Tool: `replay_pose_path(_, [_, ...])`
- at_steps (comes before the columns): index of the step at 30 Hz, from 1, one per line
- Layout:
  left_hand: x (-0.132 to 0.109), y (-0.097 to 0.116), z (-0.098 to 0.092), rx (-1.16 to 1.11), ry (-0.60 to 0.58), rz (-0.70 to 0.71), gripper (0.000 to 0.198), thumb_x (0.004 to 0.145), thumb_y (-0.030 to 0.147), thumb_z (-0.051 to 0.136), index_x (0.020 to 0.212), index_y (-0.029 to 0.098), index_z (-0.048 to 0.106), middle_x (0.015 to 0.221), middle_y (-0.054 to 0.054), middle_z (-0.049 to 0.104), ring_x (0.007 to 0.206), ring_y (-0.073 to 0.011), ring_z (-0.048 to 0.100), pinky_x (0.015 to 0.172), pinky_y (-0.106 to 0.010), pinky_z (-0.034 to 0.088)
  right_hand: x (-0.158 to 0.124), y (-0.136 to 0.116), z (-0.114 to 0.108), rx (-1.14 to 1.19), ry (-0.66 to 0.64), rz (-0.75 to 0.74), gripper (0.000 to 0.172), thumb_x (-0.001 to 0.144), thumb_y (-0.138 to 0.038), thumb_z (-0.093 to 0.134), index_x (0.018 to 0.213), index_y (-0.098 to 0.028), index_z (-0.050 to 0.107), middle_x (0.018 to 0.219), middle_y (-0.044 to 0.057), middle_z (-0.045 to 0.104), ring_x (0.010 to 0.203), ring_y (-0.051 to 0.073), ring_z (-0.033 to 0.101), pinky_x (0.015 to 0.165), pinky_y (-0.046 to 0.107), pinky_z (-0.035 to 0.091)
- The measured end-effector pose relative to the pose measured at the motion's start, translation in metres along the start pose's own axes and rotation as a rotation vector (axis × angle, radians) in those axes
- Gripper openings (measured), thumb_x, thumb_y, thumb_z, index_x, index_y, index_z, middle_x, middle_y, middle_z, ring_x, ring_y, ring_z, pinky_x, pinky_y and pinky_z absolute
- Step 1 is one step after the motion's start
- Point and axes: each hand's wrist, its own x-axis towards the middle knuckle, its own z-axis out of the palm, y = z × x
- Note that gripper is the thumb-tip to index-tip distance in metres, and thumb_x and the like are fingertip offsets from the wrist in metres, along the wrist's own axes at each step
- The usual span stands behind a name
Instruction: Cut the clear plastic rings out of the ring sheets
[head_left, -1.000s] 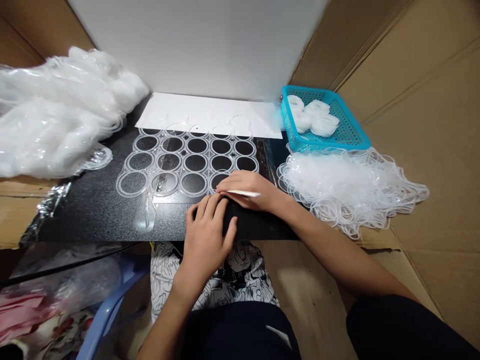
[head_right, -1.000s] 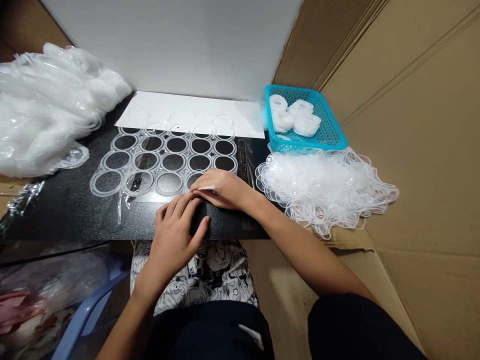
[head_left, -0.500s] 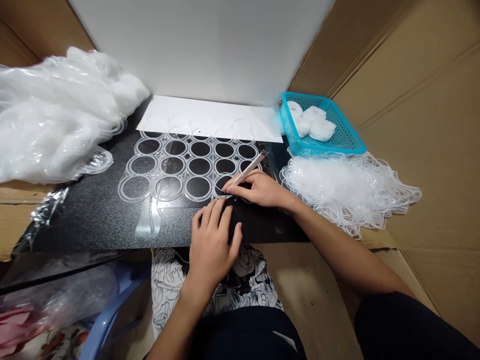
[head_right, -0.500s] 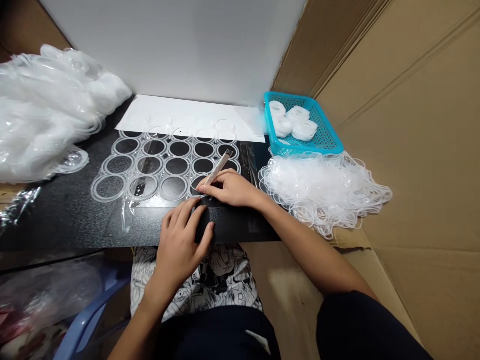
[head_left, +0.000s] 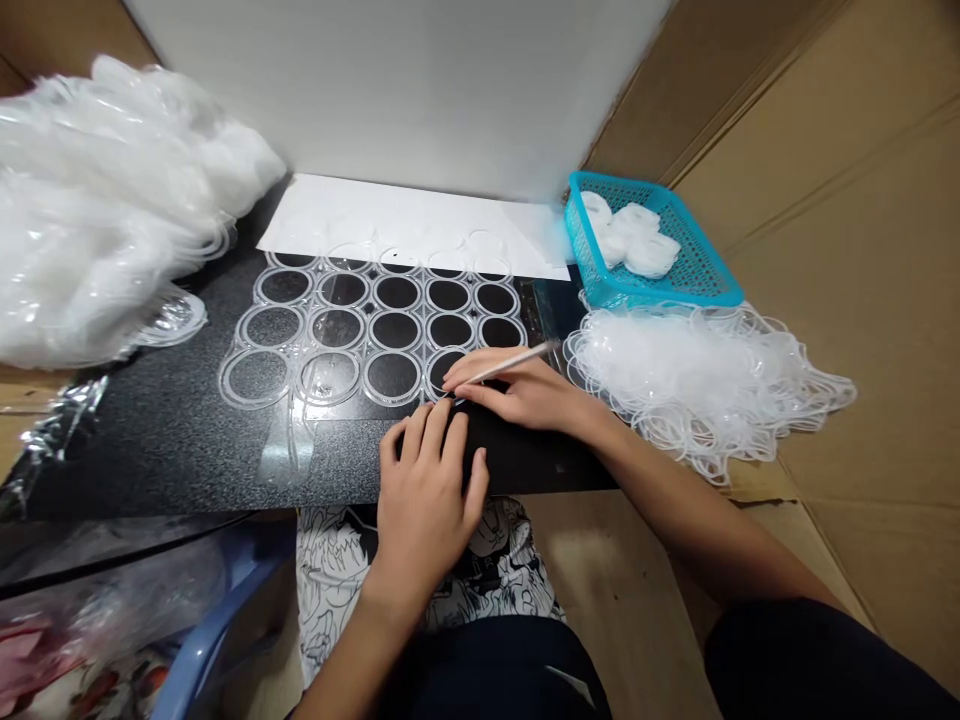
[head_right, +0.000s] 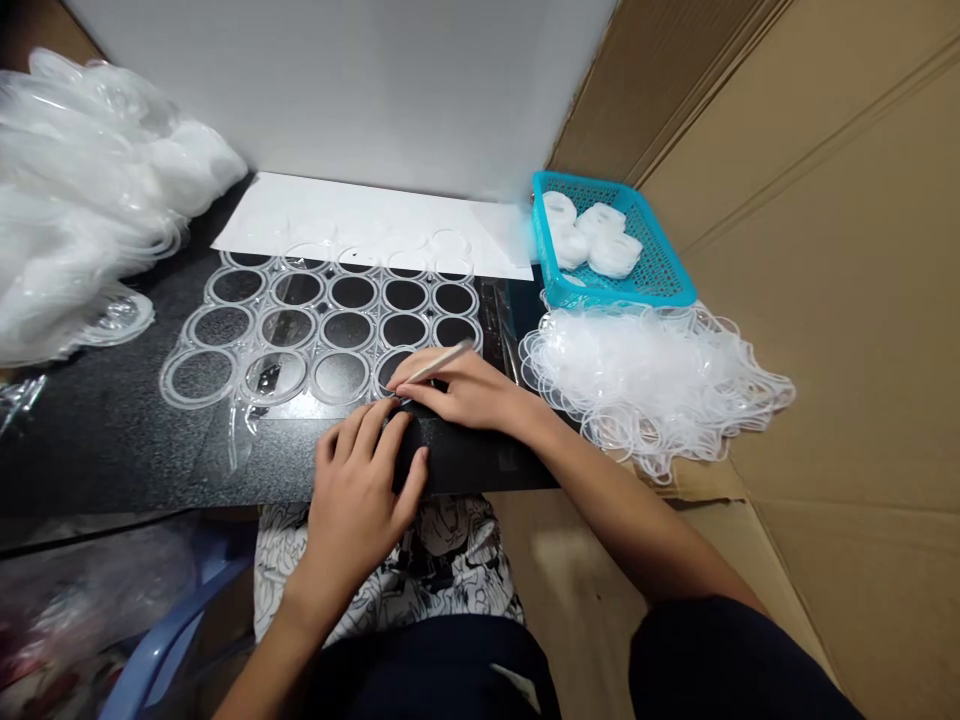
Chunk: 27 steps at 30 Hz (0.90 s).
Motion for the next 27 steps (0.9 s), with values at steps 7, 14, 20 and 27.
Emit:
replay_pose_path(7, [0.002,0.001,-0.001,0.014,-0.032,-0.012,0.035,0.105,0.032,0.052,0.132,0.015,0.065,0.142,-0.015,0.065,0.134,-0.0337,0.056,0.110,-0.051,0.039,0.007,-0.004,0.001,-0.685,0.042,-0.194,0.030,0.109,-0.022,0.048,0.126,-0.018,0.072,0.131,0.010,0.076,0.100,0.024,0.068,0.080,0.040,0.043])
replay_pose_path(14, [0.001,0.001,0.001,0.012,-0.011,-0.007,0.033,0.104,0.032,0.054,0.131,0.016,0.065,0.142,-0.016,0.065,0.133,-0.0336,0.057,0.109,-0.050,0.039,0.064,0.002,-0.039,-0.726,0.267,0.075,0.034,0.110,-0.025,0.042,0.121,-0.021,0.074,0.116,0.007,0.080,0.099,0.025,0.066,0.088,0.042,0.042])
replay_pose_path(20, [-0.002,0.000,-0.002,-0.084,0.012,0.003,0.032,0.104,0.028,0.055,0.133,0.016,0.063,0.140,-0.015,0.066,0.134,-0.0327,0.057,0.112,-0.051,0.039,0.102,0.011,-0.053,-0.579,0.405,0.225,0.038,0.111,-0.033,0.041,0.110,-0.019,0.077,0.108,0.009,0.078,0.104,0.026,0.068,0.099,0.044,0.045])
replay_pose_path(27, [-0.013,-0.030,-0.025,-0.130,0.095,-0.051,0.031,0.103,0.023,0.056,0.133,0.016,0.060,0.143,-0.018,0.061,0.138,-0.0311,0.053,0.116,-0.050,0.036,0.066,-0.026,0.005,0.131,-0.039,0.177,0.023,0.102,-0.034,0.062,0.108,-0.024,0.081,0.115,0.002,0.081,0.107,0.019,0.074,0.098,0.034,0.054])
